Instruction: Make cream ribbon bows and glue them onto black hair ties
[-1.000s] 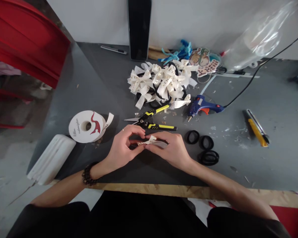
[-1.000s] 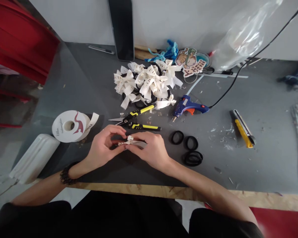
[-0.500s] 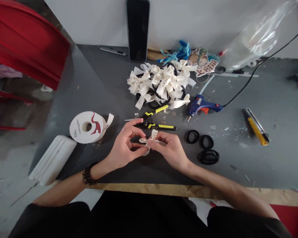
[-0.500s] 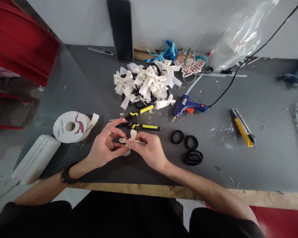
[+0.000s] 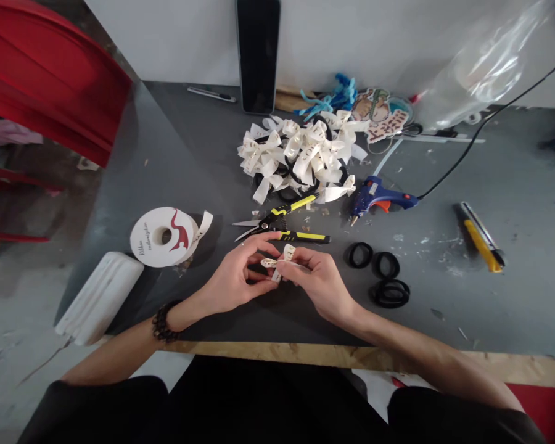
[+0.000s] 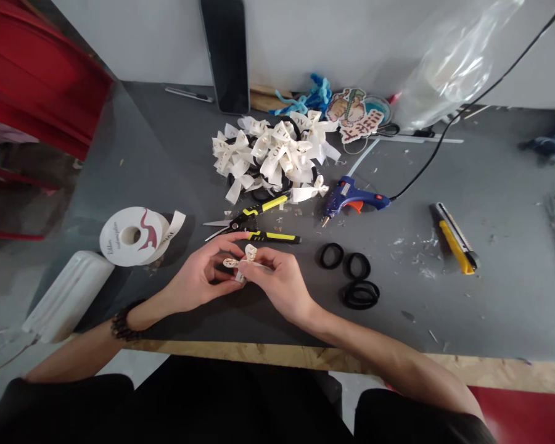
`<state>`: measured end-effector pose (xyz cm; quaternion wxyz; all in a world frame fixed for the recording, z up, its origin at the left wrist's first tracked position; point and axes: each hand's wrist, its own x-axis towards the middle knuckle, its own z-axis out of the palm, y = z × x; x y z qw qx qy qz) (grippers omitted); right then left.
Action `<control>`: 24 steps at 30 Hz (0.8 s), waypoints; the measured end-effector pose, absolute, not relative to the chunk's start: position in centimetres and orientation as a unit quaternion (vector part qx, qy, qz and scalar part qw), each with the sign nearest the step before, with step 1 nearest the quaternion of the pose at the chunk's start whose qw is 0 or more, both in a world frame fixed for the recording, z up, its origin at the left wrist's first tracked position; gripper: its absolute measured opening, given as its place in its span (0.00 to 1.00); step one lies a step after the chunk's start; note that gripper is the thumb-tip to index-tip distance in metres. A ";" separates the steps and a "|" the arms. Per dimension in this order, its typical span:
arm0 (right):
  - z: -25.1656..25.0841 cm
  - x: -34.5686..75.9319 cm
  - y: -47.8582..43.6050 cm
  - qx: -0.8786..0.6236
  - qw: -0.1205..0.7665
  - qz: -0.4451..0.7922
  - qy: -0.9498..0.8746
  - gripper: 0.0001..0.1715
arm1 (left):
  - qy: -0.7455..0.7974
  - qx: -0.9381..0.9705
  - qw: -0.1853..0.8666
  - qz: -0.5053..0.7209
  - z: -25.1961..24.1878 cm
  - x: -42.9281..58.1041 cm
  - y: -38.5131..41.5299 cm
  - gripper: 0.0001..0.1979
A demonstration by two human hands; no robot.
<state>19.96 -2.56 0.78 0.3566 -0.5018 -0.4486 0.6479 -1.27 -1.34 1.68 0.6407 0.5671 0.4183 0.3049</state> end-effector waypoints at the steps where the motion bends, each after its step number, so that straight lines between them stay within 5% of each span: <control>1: 1.0 20.0 -2.6 -0.506 0.353 0.645 -0.451 0.17 | 0.412 0.567 0.638 0.319 1.7 -1.3 -1.3 0.20; 6: 1.6 20.2 -2.1 -0.516 0.367 0.628 -0.452 0.14 | 0.481 0.530 0.583 0.386 1.6 -1.2 -1.2 0.11; 11: 1.3 20.3 -2.1 -0.506 0.355 0.651 -0.440 0.15 | 0.473 0.582 0.534 0.391 1.2 -1.2 -1.4 0.15; 15: 1.2 20.1 -2.3 -0.507 0.336 0.660 -0.441 0.18 | 0.478 0.646 0.450 0.389 1.2 -1.2 -1.8 0.04; 24: 1.8 20.4 -1.8 -0.496 0.358 0.630 -0.478 0.17 | 0.468 0.673 0.439 0.367 1.7 -1.5 -1.7 0.06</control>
